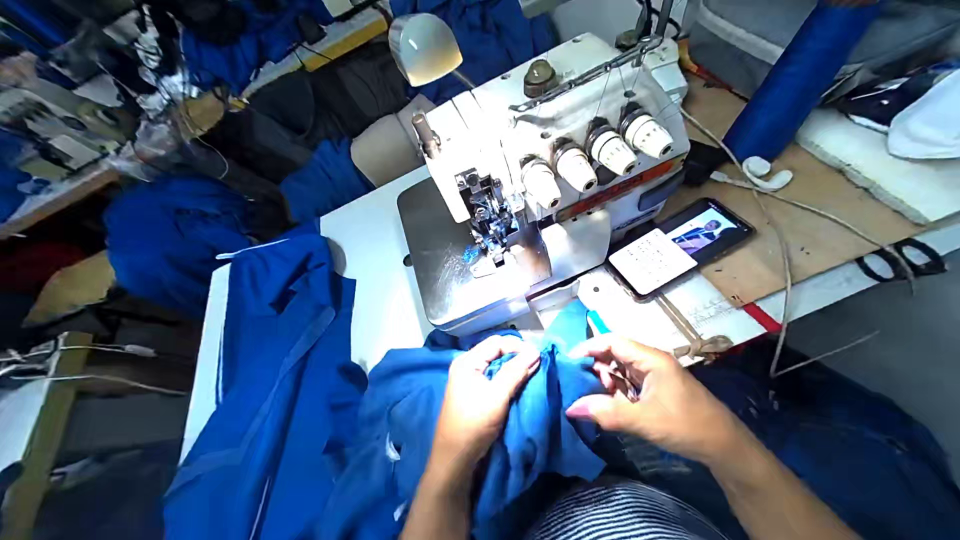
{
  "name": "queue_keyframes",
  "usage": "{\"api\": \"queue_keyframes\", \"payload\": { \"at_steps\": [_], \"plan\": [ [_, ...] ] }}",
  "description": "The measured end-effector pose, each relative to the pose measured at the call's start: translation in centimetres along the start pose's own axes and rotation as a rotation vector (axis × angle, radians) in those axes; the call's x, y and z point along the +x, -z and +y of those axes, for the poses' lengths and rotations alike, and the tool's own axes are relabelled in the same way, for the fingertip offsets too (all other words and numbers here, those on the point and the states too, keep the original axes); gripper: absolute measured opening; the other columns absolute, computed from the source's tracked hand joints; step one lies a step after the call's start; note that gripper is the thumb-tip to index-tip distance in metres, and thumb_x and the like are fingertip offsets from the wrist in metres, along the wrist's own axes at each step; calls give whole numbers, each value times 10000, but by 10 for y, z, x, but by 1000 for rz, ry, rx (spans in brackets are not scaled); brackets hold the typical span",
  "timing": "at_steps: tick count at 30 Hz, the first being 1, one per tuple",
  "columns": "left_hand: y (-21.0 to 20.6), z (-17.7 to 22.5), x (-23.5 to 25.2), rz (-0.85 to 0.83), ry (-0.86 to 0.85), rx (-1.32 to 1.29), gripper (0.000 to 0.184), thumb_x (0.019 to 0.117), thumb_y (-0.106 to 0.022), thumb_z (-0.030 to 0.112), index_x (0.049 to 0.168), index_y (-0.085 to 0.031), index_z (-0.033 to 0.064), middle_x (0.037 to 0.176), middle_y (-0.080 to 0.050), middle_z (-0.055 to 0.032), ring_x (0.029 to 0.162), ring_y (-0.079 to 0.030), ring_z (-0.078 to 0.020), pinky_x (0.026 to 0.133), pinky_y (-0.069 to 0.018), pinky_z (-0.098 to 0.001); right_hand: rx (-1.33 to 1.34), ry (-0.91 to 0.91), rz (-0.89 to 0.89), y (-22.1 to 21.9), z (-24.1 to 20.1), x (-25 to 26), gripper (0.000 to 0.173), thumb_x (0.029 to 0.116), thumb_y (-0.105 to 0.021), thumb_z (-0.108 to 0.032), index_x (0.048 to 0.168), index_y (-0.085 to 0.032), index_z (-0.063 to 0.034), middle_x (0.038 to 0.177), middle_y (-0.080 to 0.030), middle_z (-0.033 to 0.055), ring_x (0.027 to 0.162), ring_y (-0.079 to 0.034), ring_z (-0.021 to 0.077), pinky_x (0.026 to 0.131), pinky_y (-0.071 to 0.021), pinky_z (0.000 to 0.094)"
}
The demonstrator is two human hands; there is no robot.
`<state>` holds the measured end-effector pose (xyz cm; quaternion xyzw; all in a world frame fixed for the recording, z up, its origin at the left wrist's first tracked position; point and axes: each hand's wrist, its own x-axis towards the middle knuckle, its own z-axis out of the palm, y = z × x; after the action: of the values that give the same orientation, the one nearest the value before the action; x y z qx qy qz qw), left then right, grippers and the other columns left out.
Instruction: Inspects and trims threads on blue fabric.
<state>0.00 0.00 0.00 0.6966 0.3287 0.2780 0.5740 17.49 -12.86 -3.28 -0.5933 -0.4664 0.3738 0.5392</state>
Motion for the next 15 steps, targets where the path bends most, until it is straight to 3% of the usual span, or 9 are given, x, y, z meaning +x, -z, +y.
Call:
{"api": "queue_keyframes", "payload": {
  "at_steps": [1, 4, 5, 6, 8, 9, 11, 13, 15],
  "plan": [
    [-8, -14, 4, 14, 17, -44, 74, 937, -685, 68, 906, -751, 84, 853, -723, 11, 786, -680, -55, 738, -584, -235, -151, -46, -32, 2, -2, -1, 364, 790, -845, -341, 1080, -726, -154, 840, -668, -66, 688, -590, 17, 612, -514, 209],
    [-12, -35, 13, 57, 18, -41, 59, 920, -712, 87, 903, -769, 90, 840, -736, 18, 773, -685, -45, 724, -580, -222, -670, -166, -9, 21, -13, -3, 304, 821, -840, -250, 1025, -746, -46, 858, -698, 163, 775, -685, 370, 667, -548, 616],
    [-10, -38, 13, 76, 20, -51, 56, 903, -713, 82, 893, -768, 85, 823, -730, 21, 763, -678, -37, 712, -574, -213, -720, -149, 83, 26, -15, -4, 317, 814, -851, -249, 1024, -743, -37, 864, -696, 178, 775, -686, 394, 665, -541, 644],
    [-10, -40, 14, 87, 12, -65, 57, 879, -710, 72, 879, -765, 84, 807, -722, 24, 753, -670, -28, 700, -566, -202, -715, -75, 194, 29, -17, -4, 333, 804, -848, -303, 1011, -746, -63, 863, -687, 131, 748, -675, 327, 637, -551, 576],
    [-12, -41, 15, 84, -13, -94, 53, 844, -724, 58, 859, -767, 84, 800, -725, 19, 744, -673, -26, 690, -569, -196, -523, 82, 359, 14, -21, 2, 409, 798, -794, -481, 1039, -740, -154, 925, -655, -39, 735, -602, 55, 599, -530, 268],
    [-13, -40, 15, 76, -32, -102, 40, 837, -743, 63, 854, -772, 84, 799, -729, 14, 738, -678, -31, 686, -575, -199, -359, 129, 375, -2, -20, 6, 466, 788, -816, -475, 1095, -733, -135, 975, -666, -49, 746, -593, -5, 600, -523, 190],
    [-13, -35, 17, 72, -101, -96, 17, 829, -779, 87, 843, -775, 95, 789, -730, 15, 724, -678, -35, 676, -575, -200, -213, 194, 351, -32, -7, 13, 522, 795, -828, -350, 1206, -706, -52, 1048, -711, 22, 809, -637, 12, 678, -555, 193],
    [-5, -21, 16, 76, -199, -24, 34, 823, -806, 140, 840, -781, 124, 804, -739, 27, 753, -693, -43, 699, -586, -207, -138, 299, 360, -43, 1, 18, 307, 821, -740, -141, 1105, -741, -24, 897, -725, 8, 722, -609, -26, 644, -511, 121],
    [7, -2, 14, 66, -271, 27, 59, 839, -815, 182, 840, -778, 135, 822, -744, 39, 775, -698, -34, 717, -592, -198, -85, 318, 307, -30, -12, 18, 133, 887, -672, -112, 995, -739, -75, 826, -704, -47, 673, -583, -71, 612, -491, 86]
  ]
}}
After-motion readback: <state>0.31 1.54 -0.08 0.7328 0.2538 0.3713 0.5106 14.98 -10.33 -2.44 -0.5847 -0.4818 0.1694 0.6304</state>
